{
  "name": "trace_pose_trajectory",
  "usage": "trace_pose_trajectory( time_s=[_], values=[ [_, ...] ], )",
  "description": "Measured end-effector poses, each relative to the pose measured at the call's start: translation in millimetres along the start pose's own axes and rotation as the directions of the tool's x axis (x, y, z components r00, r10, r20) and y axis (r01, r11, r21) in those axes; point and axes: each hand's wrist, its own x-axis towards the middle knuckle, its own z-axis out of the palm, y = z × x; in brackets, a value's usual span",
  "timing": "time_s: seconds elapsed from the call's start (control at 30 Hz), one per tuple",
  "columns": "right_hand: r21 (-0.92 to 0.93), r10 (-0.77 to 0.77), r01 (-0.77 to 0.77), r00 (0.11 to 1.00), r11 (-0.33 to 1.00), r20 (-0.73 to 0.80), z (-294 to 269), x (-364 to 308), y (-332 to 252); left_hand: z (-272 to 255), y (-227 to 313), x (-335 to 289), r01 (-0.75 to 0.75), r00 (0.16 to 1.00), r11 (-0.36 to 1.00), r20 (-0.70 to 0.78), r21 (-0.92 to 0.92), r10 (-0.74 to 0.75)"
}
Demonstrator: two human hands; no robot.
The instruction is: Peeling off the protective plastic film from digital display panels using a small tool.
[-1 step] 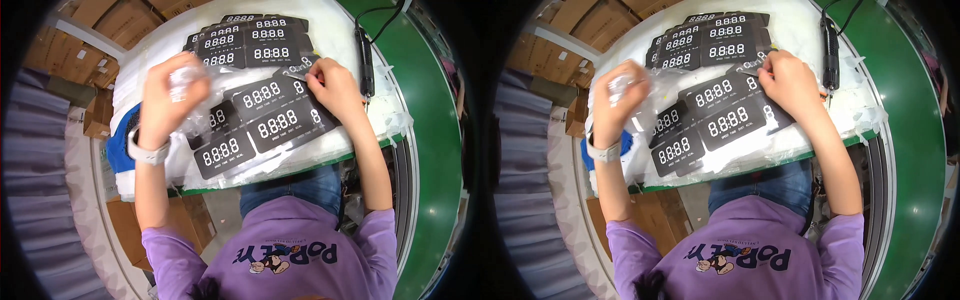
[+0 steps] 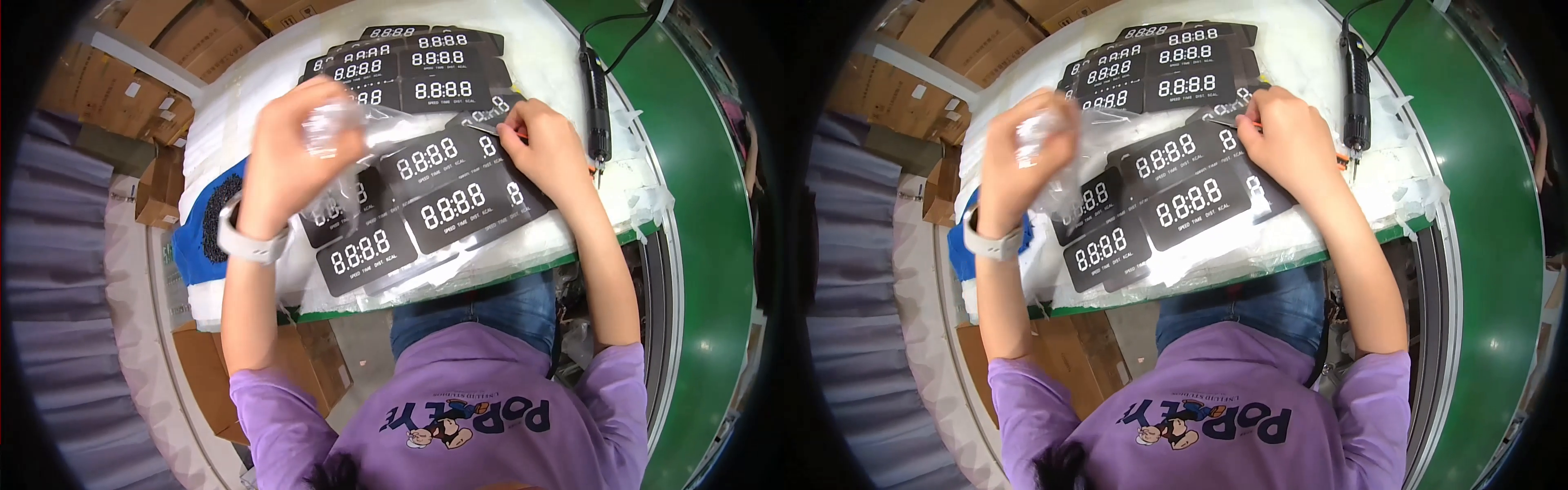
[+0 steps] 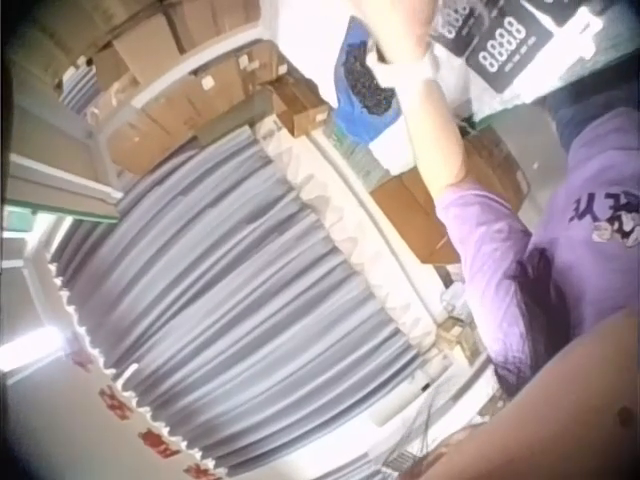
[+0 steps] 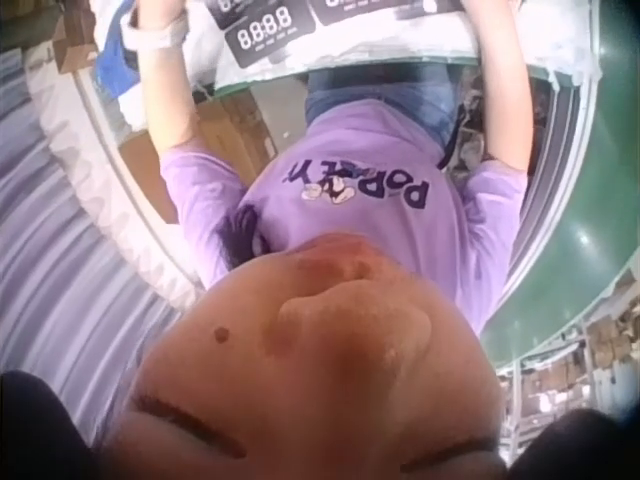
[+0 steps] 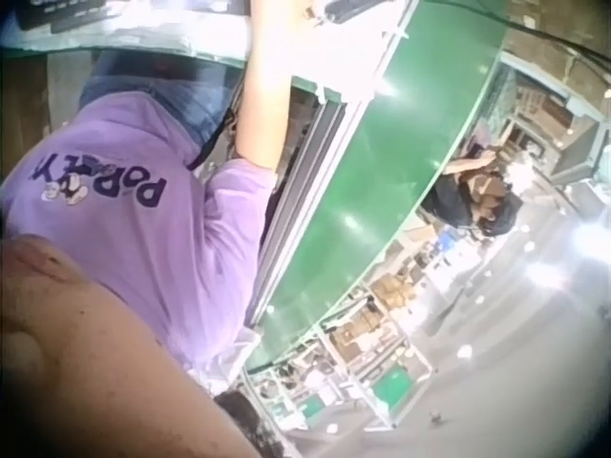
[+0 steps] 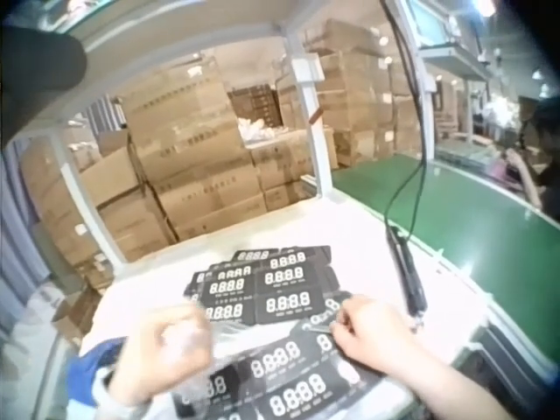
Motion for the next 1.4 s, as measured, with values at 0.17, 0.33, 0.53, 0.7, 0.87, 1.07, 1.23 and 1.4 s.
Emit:
trace_pose_trajectory(
  time_s=[0.17, 0.33, 0.53, 0.7, 0.87, 1.07, 1.23, 1.4],
  values=[
    [-0.061, -0.019, 0.019, 1.000, 0.998, 0.004, 8.5, 0.5, 1.0, 52.7, -13.7, 26.1, -0.047, 0.952, 0.951, 0.303, 0.306, -0.051],
    [-0.053, -0.118, 0.119, 0.993, 0.991, 0.025, 6.4, 1.9, 0.2, 87.5, -28.4, 15.7, -0.202, 0.972, 0.841, 0.205, 0.503, 0.111],
    [-0.008, -0.135, 0.136, 0.989, 0.991, 0.060, -0.7, 0.8, 1.4, 91.5, -22.0, 18.0, -0.221, 0.969, 0.836, 0.212, 0.503, 0.129],
    [0.015, -0.196, 0.195, 0.979, 0.981, 0.053, 4.8, -1.8, 0.7, 91.6, -24.5, 14.9, -0.213, 0.972, 0.837, 0.198, 0.503, 0.129],
    [-0.013, -0.277, 0.277, 0.961, 0.961, -0.006, 2.6, -4.1, -0.4, 105.7, -22.4, 17.5, -0.225, 0.974, 0.788, 0.124, 0.573, 0.188],
    [-0.011, -0.336, 0.336, 0.942, 0.942, -0.023, 7.6, -6.2, -3.9, 105.4, -30.1, 17.1, -0.292, 0.956, 0.822, 0.142, 0.489, 0.255],
    [-0.086, -0.377, 0.373, 0.925, 0.924, -0.042, 9.0, -11.8, -4.3, 111.3, -27.4, 17.0, -0.322, 0.946, 0.805, 0.142, 0.498, 0.290],
    [-0.130, -0.413, 0.404, 0.909, 0.905, -0.051, 4.8, -13.2, -8.1, 113.0, -28.8, 20.4, -0.327, 0.944, 0.822, 0.117, 0.467, 0.309]
  ],
)
